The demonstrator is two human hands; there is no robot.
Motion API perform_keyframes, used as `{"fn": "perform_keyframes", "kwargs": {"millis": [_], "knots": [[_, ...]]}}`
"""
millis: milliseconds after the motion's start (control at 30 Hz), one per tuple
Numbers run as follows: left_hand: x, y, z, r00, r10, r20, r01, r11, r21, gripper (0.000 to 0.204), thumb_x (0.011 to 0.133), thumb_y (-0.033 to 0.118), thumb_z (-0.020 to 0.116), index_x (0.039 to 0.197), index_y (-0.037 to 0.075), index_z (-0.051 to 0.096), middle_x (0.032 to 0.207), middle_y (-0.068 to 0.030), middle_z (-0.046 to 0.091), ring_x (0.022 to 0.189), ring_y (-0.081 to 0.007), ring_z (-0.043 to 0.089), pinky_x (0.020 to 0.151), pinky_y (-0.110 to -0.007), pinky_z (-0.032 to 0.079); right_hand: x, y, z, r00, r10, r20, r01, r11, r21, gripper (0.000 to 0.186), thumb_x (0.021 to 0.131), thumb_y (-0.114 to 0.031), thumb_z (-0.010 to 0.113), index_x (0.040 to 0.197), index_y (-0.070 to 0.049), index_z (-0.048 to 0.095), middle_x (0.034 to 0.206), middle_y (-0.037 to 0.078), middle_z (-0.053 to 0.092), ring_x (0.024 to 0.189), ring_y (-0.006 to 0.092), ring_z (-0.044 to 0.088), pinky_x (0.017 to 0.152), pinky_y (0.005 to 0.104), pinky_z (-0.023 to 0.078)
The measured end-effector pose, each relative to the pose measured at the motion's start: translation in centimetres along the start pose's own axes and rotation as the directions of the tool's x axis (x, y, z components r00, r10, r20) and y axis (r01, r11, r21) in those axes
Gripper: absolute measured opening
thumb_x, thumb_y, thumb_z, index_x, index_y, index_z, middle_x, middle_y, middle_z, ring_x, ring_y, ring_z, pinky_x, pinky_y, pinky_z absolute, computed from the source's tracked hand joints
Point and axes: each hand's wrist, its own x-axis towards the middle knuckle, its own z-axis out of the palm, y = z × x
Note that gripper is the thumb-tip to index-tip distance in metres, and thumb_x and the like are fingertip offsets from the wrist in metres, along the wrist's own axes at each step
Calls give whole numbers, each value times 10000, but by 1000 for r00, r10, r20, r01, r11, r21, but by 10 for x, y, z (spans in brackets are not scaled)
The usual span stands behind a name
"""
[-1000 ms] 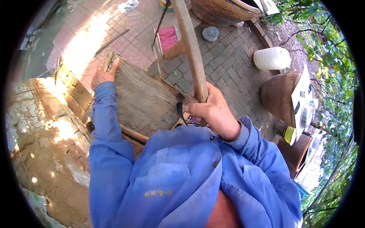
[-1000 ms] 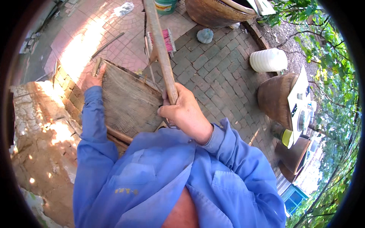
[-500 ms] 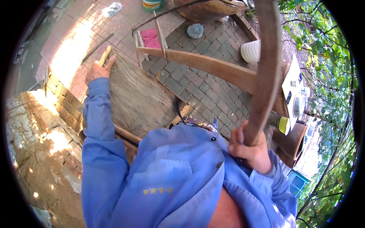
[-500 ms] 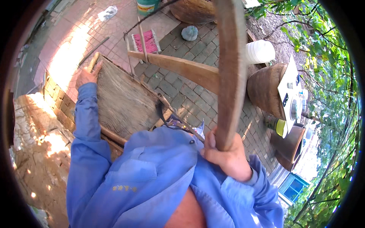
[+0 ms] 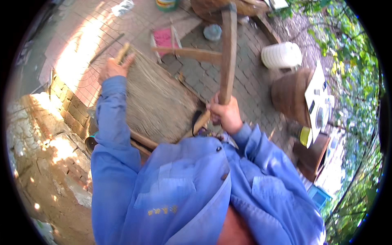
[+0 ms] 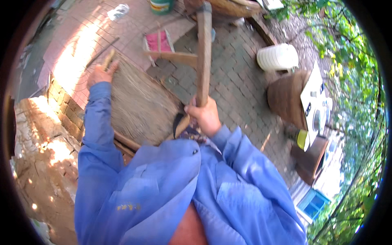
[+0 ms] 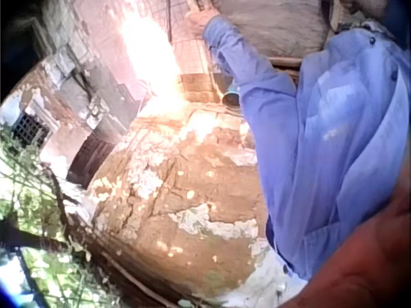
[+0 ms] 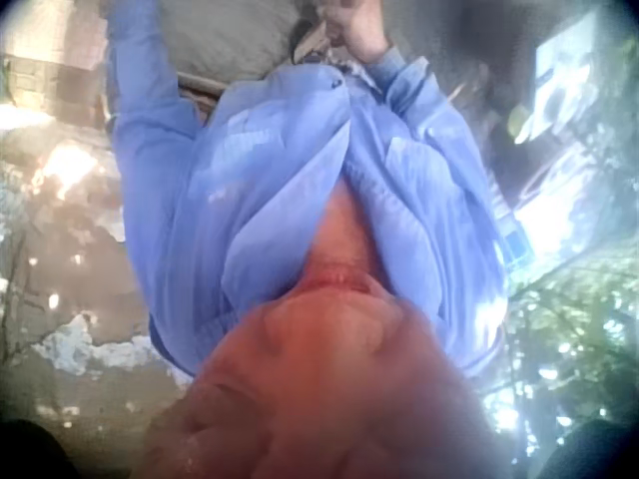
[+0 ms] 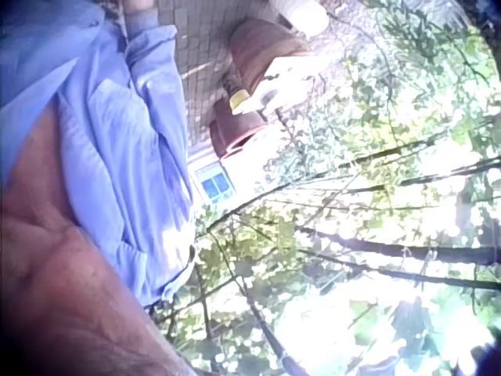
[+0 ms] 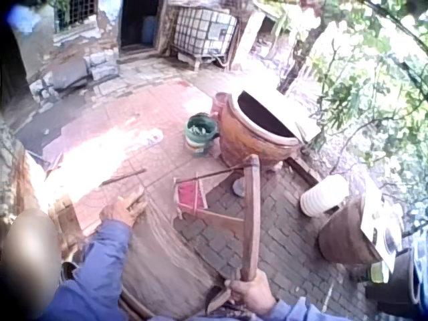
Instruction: The person uses a hammer to strike a wooden plank on a wooden structure. They then reposition the structure and use the hammer to drive nails into the wood, securing the pieces together.
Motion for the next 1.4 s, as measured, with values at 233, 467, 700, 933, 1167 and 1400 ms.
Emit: {"fn": "perform_keyframes", "kwargs": {"millis": [233, 467, 700, 933, 1167, 1400], "knots": [[-22, 15, -11, 998, -54, 41, 51, 997, 66, 874, 738, 885, 562, 953, 48, 691, 868, -188, 716, 867, -375, 706, 749, -483, 547, 1, -35, 23, 989, 148, -6, -148, 988, 39, 271, 814, 24, 719, 775, -73, 469, 614, 22, 500, 466, 107, 443, 420, 284, 347], [1, 15, -3, 995, -96, 24, 94, 993, 75, 891, 716, 891, 570, 994, 59, 728, 871, -187, 727, 873, -372, 708, 757, -490, 538, -100, -103, -34, 976, 219, 13, -219, 975, 39, 343, 789, 87, 687, 877, -88, 406, 707, 22, 445, 534, 108, 420, 490, 273, 341], [6, 18, -7, 994, -102, 47, 100, 993, 56, 927, 671, 946, 537, 930, 77, 727, 817, -164, 720, 837, -360, 702, 732, -465, 530, -156, -139, -42, 976, 127, -178, -122, 992, 40, 351, 770, 109, 677, 905, -83, 416, 702, 37, 447, 599, 120, 451, 524, 277, 375], [-4, 6, -5, 995, -96, 5, 95, 990, 108, 893, 691, 928, 548, 891, 71, 701, 793, -173, 697, 825, -355, 693, 723, -478, 516, -19, -29, -6, 995, 97, -4, -96, 992, 85, 302, 795, 73, 654, 742, -80, 399, 614, 18, 441, 492, 115, 418, 464, 291, 345], [-21, -21, -18, 995, -81, 50, 80, 996, 33, 914, 710, 925, 530, 915, 50, 697, 835, -189, 699, 862, -368, 685, 752, -485, 515, -59, -9, 0, 987, 153, 44, -159, 962, 224, 306, 745, 147, 618, 793, -83, 422, 664, 45, 454, 525, 134, 411, 502, 305, 351], [-8, -32, -9, 996, 43, -84, -49, 996, -73, 939, 690, 928, 547, 944, 39, 711, 863, -205, 712, 885, -371, 691, 764, -472, 523, -45, -23, 15, 988, 156, 23, -158, 973, 167, 294, 725, 122, 640, 720, -80, 427, 656, 6, 459, 595, 112, 443, 554, 298, 381]]}}
